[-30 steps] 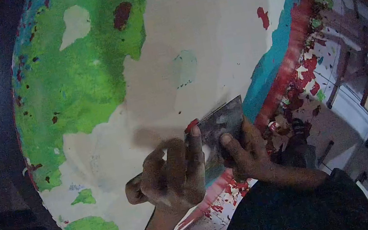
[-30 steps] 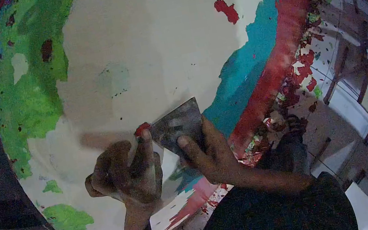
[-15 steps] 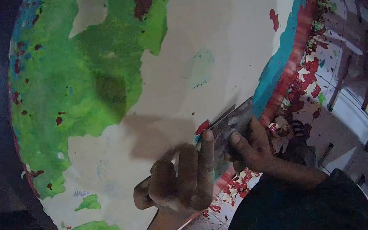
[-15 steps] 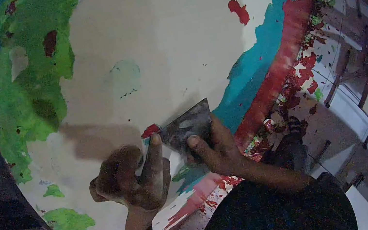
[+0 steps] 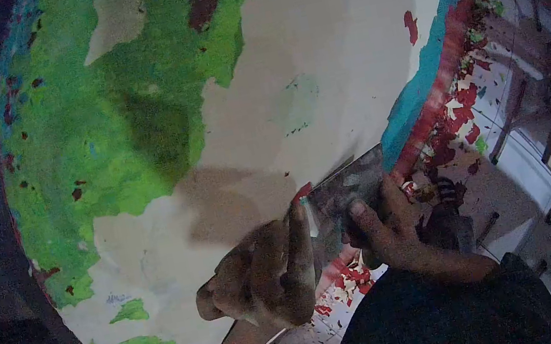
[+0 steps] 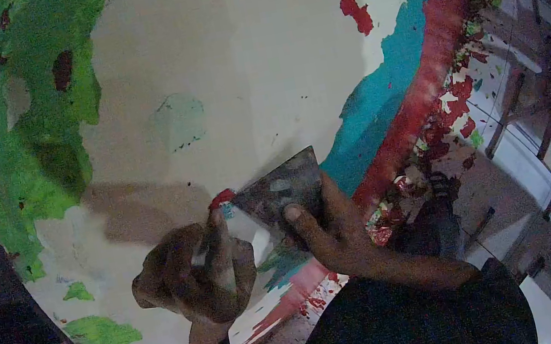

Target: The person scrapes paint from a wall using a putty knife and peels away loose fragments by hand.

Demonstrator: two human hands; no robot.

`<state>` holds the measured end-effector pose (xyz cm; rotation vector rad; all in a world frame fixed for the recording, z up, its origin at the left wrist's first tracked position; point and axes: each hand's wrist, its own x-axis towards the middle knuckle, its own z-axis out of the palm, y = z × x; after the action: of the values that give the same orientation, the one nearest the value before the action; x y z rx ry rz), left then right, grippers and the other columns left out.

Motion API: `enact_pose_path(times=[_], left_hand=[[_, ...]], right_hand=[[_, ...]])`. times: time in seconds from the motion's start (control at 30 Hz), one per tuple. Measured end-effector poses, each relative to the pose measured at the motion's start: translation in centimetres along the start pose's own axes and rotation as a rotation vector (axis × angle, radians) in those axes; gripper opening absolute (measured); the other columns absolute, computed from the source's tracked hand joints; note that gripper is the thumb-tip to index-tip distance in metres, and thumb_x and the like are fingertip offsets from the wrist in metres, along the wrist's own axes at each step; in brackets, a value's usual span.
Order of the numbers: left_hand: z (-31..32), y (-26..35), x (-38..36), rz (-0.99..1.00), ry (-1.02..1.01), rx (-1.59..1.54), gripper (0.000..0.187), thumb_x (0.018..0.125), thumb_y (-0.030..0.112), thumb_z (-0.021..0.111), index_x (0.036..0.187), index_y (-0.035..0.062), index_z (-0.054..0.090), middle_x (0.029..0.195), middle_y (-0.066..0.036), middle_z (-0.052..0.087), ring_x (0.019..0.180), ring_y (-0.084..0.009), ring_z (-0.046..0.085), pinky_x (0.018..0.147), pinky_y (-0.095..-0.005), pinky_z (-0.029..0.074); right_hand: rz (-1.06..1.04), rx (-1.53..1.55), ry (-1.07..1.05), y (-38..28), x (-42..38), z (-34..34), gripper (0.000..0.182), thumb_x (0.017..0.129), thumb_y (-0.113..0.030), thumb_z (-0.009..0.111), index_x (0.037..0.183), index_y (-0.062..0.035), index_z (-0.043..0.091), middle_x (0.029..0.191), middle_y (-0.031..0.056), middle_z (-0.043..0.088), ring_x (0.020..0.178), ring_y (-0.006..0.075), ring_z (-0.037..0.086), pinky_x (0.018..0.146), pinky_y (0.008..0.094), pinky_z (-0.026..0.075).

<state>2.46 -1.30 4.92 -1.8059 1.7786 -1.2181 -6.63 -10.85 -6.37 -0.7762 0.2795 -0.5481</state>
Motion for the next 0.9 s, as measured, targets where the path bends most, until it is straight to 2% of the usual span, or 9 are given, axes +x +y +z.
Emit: enact_pose_path(times=[0.2,0.27,0.37,0.47,0.53,0.6,0.77,0.83,0.9], left_hand=[[0.2,0.9,0.9,-0.078,0.083,0.005,0.032,0.064,0.015,0.064,0.096,0.0192,0.064,0.091,0.0,0.049,0.086,-0.0222,0.046,0.071,-0.0361,0.026],[-0.1,1.1,1.1,-0.088,0.039,0.013,0.034,0.063,0.015,0.065,0.096,0.0204,0.064,0.091,0.0,0.049,0.087,-0.0224,0.045,0.07,-0.0359,0.025],[-0.6,1.0,1.2,-0.094,-0.029,0.013,0.035,0.062,0.015,0.065,0.097,0.0213,0.064,0.091,0.0,0.048,0.088,-0.0227,0.044,0.069,-0.0362,0.025],[-0.9,1.1,1.2,-0.102,-0.076,0.005,0.038,0.061,0.014,0.065,0.098,0.021,0.063,0.091,0.0,0.047,0.089,-0.023,0.044,0.069,-0.0366,0.025],[-0.9,1.2,1.1,-0.109,-0.073,0.003,0.039,0.061,0.013,0.065,0.099,0.0206,0.063,0.091,0.001,0.048,0.088,-0.0232,0.044,0.069,-0.0365,0.025],[-0.9,1.1,1.0,-0.115,-0.046,0.005,0.04,0.06,0.01,0.067,0.099,0.0203,0.062,0.089,0.001,0.05,0.085,-0.0236,0.046,0.068,-0.036,0.026],[0.0,-0.2,0.7,-0.037,0.238,-0.254,0.02,0.066,0.023,0.069,0.084,0.0162,0.067,0.078,0.002,0.054,0.075,-0.0171,0.048,0.068,-0.0333,0.027],[-0.2,-0.2,0.4,-0.068,0.219,-0.337,0.023,0.064,0.02,0.07,0.086,0.0159,0.066,0.078,0.002,0.055,0.074,-0.0176,0.049,0.069,-0.0341,0.029],[-1.0,0.4,-0.2,-0.159,0.071,-0.397,0.04,0.058,0.01,0.074,0.096,0.0169,0.061,0.082,0.001,0.057,0.076,-0.0212,0.051,0.069,-0.0368,0.031]], right_hand=[[-0.101,-0.046,0.013,0.5,0.2,0.1,0.03,0.088,-0.017,0.047,0.108,0.0021,0.035,0.088,0.0081,0.052,0.07,0.0093,0.051,0.06,0.0243,0.044],[-0.1,-0.037,-0.047,0.3,0.4,-0.2,0.029,0.087,-0.017,0.047,0.106,0.0022,0.036,0.087,0.0086,0.053,0.07,0.0098,0.052,0.06,0.0247,0.044],[-0.194,-0.118,-0.036,1.5,0.9,-0.5,0.029,0.087,-0.017,0.048,0.106,0.002,0.036,0.087,0.0094,0.053,0.07,0.0099,0.052,0.06,0.0247,0.044],[-0.179,-0.113,-0.029,0.9,1.0,-0.5,0.027,0.087,-0.017,0.049,0.103,0.0017,0.038,0.084,0.0093,0.054,0.069,0.0103,0.053,0.06,0.0248,0.044],[-0.215,-0.097,-0.101,0.9,1.2,-0.3,0.027,0.086,-0.018,0.05,0.102,0.0017,0.04,0.084,0.0097,0.055,0.07,0.0105,0.054,0.061,0.0251,0.045],[-0.249,-0.104,-0.135,1.1,1.3,-0.2,0.027,0.086,-0.018,0.05,0.101,0.0018,0.041,0.086,0.0103,0.056,0.072,0.0109,0.054,0.063,0.0256,0.045],[-0.291,-0.218,-0.203,4.4,0.0,-1.8,0.026,0.086,-0.014,0.049,0.104,0.0018,0.04,0.094,0.0125,0.056,0.077,0.0122,0.055,0.066,0.0276,0.046],[-0.308,-0.138,-0.111,2.5,0.2,-1.0,0.024,0.086,-0.011,0.048,0.104,0.0019,0.039,0.091,0.0116,0.056,0.075,0.0127,0.055,0.066,0.0279,0.046],[-0.309,-0.084,-0.039,1.6,0.7,-0.6,0.024,0.086,-0.01,0.047,0.104,0.002,0.038,0.088,0.0106,0.056,0.074,0.013,0.055,0.065,0.0279,0.046]])
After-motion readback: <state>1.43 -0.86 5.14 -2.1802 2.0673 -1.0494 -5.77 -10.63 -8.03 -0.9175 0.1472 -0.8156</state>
